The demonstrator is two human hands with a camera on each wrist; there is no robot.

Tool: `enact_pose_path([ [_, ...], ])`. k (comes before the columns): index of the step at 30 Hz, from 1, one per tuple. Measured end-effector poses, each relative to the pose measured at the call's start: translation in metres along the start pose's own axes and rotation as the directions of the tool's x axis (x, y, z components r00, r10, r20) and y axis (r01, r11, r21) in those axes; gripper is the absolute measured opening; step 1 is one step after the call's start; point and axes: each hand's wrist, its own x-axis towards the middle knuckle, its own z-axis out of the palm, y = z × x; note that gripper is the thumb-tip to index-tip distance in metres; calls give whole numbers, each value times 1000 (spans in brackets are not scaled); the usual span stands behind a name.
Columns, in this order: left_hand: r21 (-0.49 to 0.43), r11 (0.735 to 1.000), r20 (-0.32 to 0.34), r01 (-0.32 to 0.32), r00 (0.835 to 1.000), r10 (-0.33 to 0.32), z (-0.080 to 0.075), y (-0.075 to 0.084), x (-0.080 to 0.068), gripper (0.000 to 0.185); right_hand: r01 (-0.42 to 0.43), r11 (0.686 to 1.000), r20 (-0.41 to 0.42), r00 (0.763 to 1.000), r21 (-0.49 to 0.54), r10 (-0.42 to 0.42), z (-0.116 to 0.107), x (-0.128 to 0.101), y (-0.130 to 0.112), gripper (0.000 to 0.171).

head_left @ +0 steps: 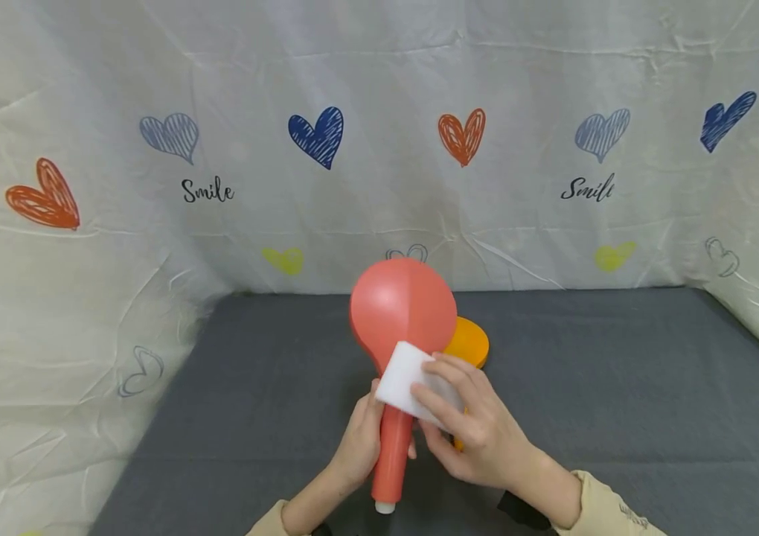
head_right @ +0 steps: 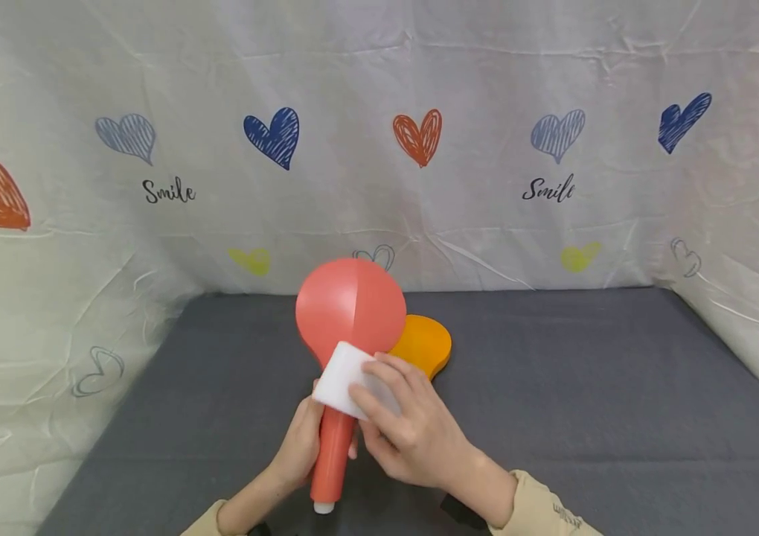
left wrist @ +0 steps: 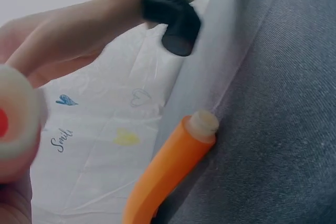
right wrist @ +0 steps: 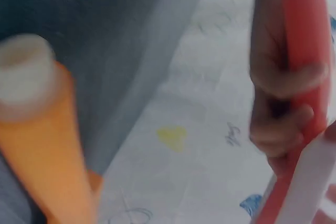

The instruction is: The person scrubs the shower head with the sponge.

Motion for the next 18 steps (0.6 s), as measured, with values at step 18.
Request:
enact_pose_path([
  [18, -12, 994, -47, -107, 993, 107, 4, 1, -1, 53, 266, 964, 149, 952, 16, -266, -3, -12, -23, 24],
])
